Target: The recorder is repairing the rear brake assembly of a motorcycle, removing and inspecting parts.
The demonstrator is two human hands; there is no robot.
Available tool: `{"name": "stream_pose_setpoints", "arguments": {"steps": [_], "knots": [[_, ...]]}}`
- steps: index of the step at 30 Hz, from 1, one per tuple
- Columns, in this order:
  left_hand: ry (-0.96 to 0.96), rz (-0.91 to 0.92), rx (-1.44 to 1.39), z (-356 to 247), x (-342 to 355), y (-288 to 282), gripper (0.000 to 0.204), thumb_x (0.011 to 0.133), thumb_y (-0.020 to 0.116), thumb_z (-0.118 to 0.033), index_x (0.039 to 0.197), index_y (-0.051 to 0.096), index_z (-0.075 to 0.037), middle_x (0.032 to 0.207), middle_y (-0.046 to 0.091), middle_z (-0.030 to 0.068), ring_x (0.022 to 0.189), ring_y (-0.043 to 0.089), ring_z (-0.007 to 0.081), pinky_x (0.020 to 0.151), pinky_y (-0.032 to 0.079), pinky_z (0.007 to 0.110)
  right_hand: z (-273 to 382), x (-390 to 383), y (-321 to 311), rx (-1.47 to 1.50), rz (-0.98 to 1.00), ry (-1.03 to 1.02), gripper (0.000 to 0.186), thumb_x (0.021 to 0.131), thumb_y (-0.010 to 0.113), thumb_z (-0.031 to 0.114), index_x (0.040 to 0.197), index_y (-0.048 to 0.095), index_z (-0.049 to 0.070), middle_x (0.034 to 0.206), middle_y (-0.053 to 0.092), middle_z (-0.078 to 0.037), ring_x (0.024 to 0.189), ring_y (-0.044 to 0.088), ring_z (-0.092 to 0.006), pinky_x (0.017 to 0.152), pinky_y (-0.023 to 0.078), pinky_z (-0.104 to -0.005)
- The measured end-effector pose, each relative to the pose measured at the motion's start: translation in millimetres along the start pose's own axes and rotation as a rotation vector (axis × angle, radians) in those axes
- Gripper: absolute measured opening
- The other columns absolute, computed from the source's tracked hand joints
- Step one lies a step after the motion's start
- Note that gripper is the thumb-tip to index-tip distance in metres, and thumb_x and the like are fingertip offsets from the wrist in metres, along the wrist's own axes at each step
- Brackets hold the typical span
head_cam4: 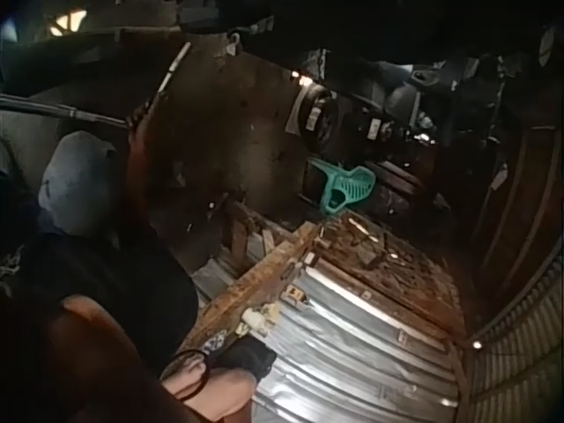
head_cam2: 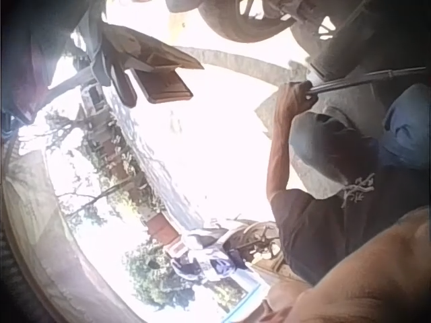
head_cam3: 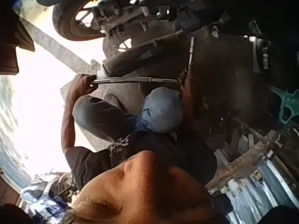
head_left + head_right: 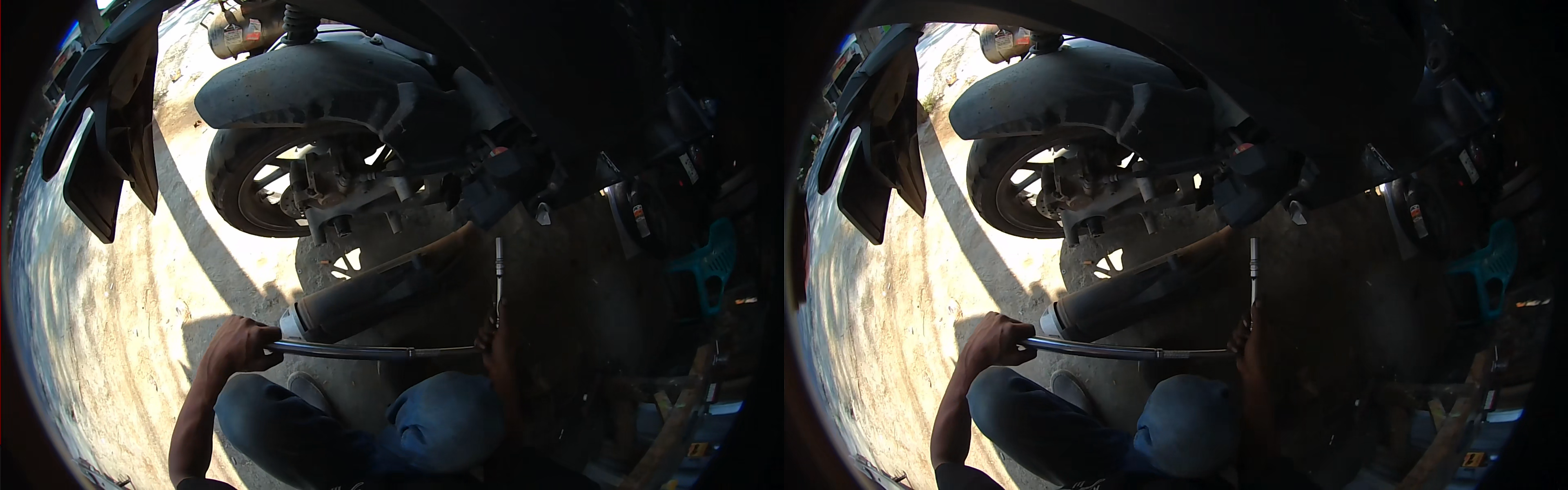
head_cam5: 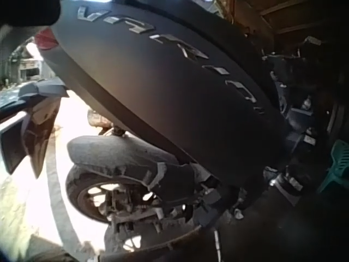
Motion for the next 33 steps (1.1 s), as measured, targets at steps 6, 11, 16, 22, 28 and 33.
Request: {"name": "stream_pose_setpoints", "arguments": {"steps": [6, 11, 16, 22, 28, 33], "knots": [[-0.042, 0.005, -0.021, 21.1, -10.1, -14.9, 0.022, 0.066, 0.079, -0.022, 0.073, 0.063, -0.009, 0.063, 0.063, 0.0079, 0.059, 0.063, 0.0302, 0.055, 0.048, 0.039, 69.1, -49.3, 59.3, -0.009, 0.059, -0.135, 0.046, 0.101, 0.049, 0.053, 0.074, 0.042, 0.016, 0.053, 0.027, 0.007, 0.041, 0.025, -0.0053, 0.039, 0.025, -0.0249], [-0.087, -0.087, -0.082, 16.5, -29.5, -22.6, 0.023, 0.069, 0.078, -0.024, 0.070, 0.062, -0.008, 0.060, 0.062, 0.0112, 0.057, 0.062, 0.0331, 0.053, 0.047, 0.041, 85.5, -25.1, 90.8, -0.077, 0.171, -0.102, 0.040, 0.101, 0.051, 0.049, 0.080, 0.048, 0.015, 0.055, 0.027, 0.009, 0.042, 0.024, -0.0033, 0.039, 0.023, -0.0231], [-0.149, -0.058, -0.056, 9.6, -41.9, -27.9, 0.023, 0.069, 0.080, -0.022, 0.069, 0.061, -0.008, 0.059, 0.060, 0.0092, 0.056, 0.062, 0.0292, 0.053, 0.047, 0.040, 96.7, -5.6, 105.8, -0.054, 0.262, -0.076, 0.034, 0.101, 0.053, 0.041, 0.085, 0.052, 0.012, 0.056, 0.029, 0.009, 0.043, 0.025, -0.0029, 0.040, 0.024, -0.0229], [-0.166, -0.013, 0.002, -31.6, -28.4, -98.3, 0.019, 0.072, 0.077, -0.023, 0.075, 0.064, -0.010, 0.058, 0.061, 0.0084, 0.055, 0.062, 0.0314, 0.054, 0.049, 0.041, 120.1, 14.7, 88.9, 0.062, 0.367, 0.016, 0.025, 0.102, 0.052, 0.033, 0.094, 0.056, 0.010, 0.059, 0.032, 0.010, 0.044, 0.026, 0.0014, 0.035, 0.019, -0.0158], [-0.068, 0.131, -0.005, -78.3, -50.4, -114.8, 0.022, 0.076, 0.075, -0.024, 0.092, 0.067, -0.012, 0.087, 0.064, 0.0085, 0.086, 0.063, 0.0286, 0.074, 0.051, 0.040, 132.2, 13.1, 75.8, 0.029, 0.319, 0.104, 0.027, 0.102, 0.055, 0.036, 0.100, 0.058, 0.009, 0.062, 0.037, 0.008, 0.044, 0.028, 0.0001, 0.032, 0.019, -0.0162], [0.161, 0.086, 0.021, -85.5, -22.5, -89.0, 0.035, 0.078, 0.075, -0.027, 0.111, 0.070, -0.018, 0.113, 0.056, 0.0091, 0.109, 0.053, 0.0278, 0.094, 0.046, 0.039, 124.8, 26.8, 59.5, 0.047, 0.362, 0.087, 0.026, 0.102, 0.055, 0.037, 0.102, 0.059, 0.011, 0.064, 0.039, 0.008, 0.045, 0.029, -0.0009, 0.034, 0.019, -0.0172]]}}
Point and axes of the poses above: each hand's wrist, its own x-axis towards the middle knuckle, its own y-axis out of the palm, z = x × y, the point moved 9 cm from there along x, towards the middle knuckle
